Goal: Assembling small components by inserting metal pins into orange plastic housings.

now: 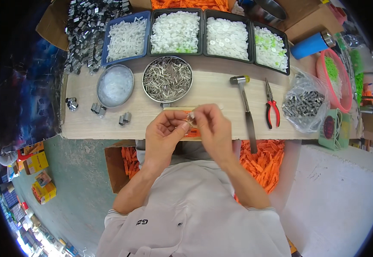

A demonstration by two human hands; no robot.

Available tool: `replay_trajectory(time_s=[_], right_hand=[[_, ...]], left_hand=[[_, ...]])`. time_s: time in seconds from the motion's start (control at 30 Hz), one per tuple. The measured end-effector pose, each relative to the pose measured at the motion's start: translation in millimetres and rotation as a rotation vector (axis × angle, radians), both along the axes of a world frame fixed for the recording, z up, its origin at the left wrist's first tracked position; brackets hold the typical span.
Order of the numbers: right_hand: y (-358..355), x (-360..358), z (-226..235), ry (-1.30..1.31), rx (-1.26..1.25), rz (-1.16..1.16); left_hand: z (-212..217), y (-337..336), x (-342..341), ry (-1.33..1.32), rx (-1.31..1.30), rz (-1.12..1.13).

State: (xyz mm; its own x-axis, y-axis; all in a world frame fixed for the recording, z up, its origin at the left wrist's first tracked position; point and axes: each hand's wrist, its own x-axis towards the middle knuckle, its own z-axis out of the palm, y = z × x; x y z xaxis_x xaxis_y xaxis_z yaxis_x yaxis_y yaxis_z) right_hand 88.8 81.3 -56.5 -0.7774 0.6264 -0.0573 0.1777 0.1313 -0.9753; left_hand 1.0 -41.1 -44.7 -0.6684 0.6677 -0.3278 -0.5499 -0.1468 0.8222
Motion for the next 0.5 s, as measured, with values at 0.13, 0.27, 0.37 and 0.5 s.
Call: replay_trajectory(time_s=[0.13, 0.27, 0.37, 0.5], right_hand=[[-22.6, 1.0, -5.5, 0.096, -0.194, -0.099], [-24.5, 2.9, -9.8, 0.112, -0.207, -0.128], [-24.4, 5.6, -10.5, 0.078, -0.224, -0.102], [-25.4, 6.0, -14.9, 0.075, -0.223, -0.108]], left_hand=[[-6.8, -4.5, 3.9, 0.039, -0.034, 0.016], [-7.4, -5.8, 5.6, 0.035, -0.061, 0.033], [-7.6, -5.5, 6.0, 0.038, -0.066, 0.035], [-9.7, -6.9, 4.7, 0.056, -0.103, 0.018]])
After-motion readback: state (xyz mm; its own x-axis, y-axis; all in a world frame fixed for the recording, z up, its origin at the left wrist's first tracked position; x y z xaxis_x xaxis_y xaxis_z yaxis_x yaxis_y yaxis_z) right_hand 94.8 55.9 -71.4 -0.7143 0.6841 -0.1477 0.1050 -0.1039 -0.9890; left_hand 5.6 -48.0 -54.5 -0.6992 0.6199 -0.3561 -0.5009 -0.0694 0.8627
